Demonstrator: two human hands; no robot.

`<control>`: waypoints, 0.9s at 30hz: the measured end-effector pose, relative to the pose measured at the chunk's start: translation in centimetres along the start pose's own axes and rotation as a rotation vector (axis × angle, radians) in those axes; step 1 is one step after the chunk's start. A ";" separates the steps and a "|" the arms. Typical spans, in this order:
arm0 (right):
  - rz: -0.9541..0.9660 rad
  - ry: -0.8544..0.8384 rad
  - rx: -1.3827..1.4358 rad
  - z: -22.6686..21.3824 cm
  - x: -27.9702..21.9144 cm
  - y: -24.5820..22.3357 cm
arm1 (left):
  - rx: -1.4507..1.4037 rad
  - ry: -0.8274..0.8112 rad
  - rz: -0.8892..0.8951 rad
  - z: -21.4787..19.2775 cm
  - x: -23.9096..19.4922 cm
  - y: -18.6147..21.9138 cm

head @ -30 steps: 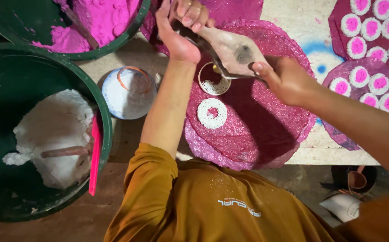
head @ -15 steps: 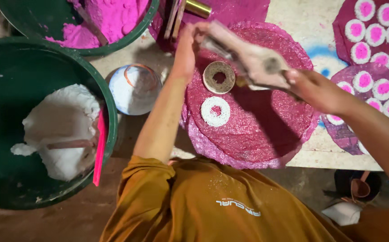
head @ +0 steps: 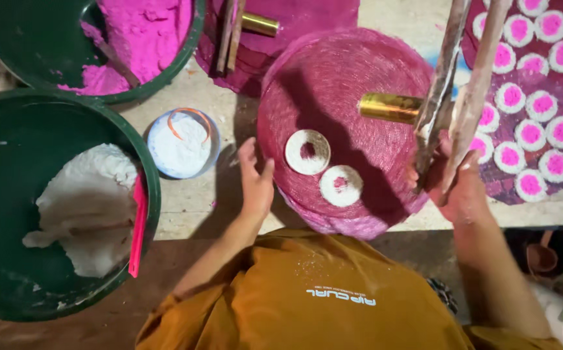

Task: The person prepares a multi-colored sweet by pressing white and pink paste into a hand-held wooden mold, then arranges the finished circular treats on a tray.

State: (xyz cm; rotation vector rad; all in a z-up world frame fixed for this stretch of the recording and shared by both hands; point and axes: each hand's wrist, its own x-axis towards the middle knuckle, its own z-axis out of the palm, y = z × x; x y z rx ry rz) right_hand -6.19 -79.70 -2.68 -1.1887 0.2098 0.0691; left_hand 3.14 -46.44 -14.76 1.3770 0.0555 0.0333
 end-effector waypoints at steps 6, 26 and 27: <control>-0.089 0.061 0.037 1.1 -2.3 2.3 | 1.056 -0.383 0.417 0.2 -2.4 6.9; -0.177 0.129 -0.003 0.7 -6.5 2.6 | 0.928 -0.558 0.297 5.4 3.1 8.1; -0.169 0.125 -0.030 0.6 -6.4 2.7 | 0.943 -0.570 0.267 5.2 3.6 7.9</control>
